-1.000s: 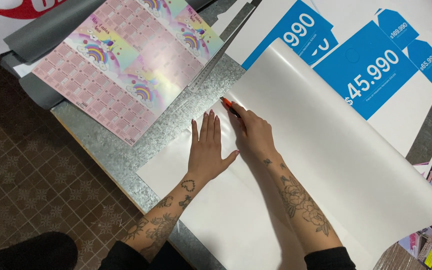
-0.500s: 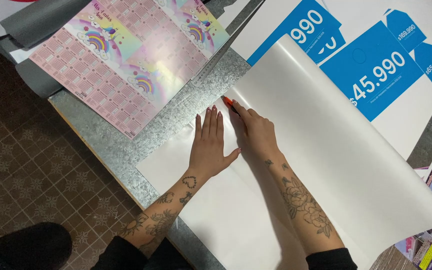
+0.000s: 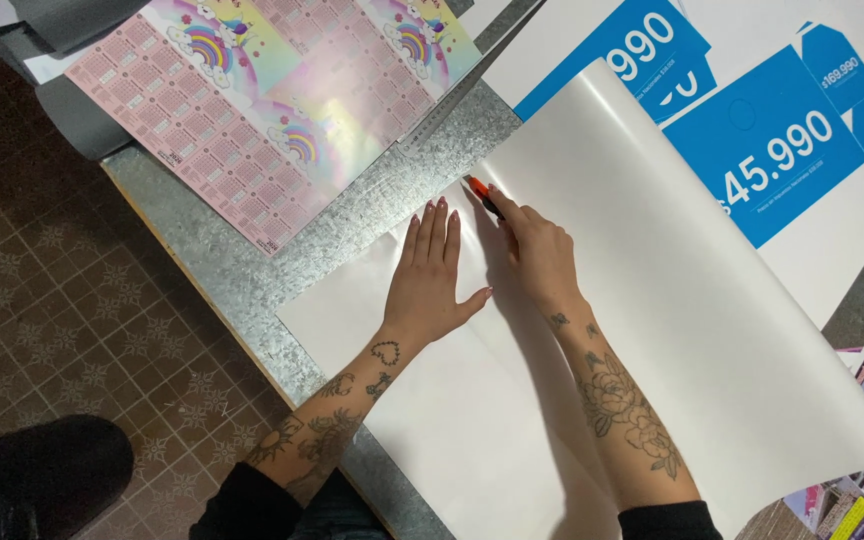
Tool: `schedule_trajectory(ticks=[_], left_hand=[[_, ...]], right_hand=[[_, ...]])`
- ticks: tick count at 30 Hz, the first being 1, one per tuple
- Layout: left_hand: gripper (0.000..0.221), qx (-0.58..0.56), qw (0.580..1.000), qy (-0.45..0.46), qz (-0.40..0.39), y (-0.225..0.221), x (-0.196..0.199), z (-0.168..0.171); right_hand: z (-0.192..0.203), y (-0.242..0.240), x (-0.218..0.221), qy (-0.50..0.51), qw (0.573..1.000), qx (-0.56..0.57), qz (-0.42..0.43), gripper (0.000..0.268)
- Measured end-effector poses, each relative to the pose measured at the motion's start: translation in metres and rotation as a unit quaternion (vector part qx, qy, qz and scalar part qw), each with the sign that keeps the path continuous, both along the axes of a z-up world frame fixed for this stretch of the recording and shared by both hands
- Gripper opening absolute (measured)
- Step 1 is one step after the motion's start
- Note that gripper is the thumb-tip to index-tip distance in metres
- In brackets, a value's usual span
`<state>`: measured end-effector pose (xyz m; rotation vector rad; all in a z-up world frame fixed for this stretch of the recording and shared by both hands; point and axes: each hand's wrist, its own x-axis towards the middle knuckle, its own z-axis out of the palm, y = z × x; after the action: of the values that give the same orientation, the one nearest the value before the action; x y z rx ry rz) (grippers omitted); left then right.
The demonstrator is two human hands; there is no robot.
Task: Aligning a printed graphic onto a vinyl sheet, smoothing it by hand, and trimming the edges with a utility knife.
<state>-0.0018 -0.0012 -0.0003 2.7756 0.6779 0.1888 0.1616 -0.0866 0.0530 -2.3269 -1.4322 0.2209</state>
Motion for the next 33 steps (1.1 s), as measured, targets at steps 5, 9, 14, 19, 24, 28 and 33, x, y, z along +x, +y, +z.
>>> schedule_trajectory(ticks=[5, 9, 14, 19, 24, 28, 33], left_hand=[[0.112, 0.005, 1.000, -0.006, 0.003, 0.001, 0.000, 0.001], [0.111, 0.001, 1.000, -0.005, 0.003, 0.001, 0.000, 0.003], [0.109, -0.014, 1.000, -0.014, 0.004, 0.001, -0.001, 0.004], [0.110, -0.014, 1.000, -0.013, 0.001, 0.000, -0.001, 0.003], [0.110, -0.010, 0.999, -0.031, 0.001, 0.000, -0.002, 0.000], [0.110, -0.007, 0.999, -0.038, 0.002, 0.000, -0.001, 0.000], [0.110, 0.001, 0.999, -0.040, 0.003, 0.000, 0.001, 0.000]], right_hand=[[-0.002, 0.007, -0.002, -0.037, 0.999, -0.013, 0.007, 0.042], [-0.002, 0.007, -0.002, -0.012, 1.000, -0.012, 0.003, 0.041], [0.008, 0.007, -0.008, -0.011, 1.000, -0.016, 0.009, 0.041], [0.009, 0.004, -0.007, -0.041, 0.999, -0.030, 0.014, 0.043], [0.027, 0.006, -0.024, -0.012, 1.000, -0.019, -0.016, 0.042], [0.037, 0.000, -0.031, 0.012, 0.999, -0.003, -0.040, 0.042], [0.030, 0.005, -0.024, 0.019, 0.999, -0.006, -0.049, 0.042]])
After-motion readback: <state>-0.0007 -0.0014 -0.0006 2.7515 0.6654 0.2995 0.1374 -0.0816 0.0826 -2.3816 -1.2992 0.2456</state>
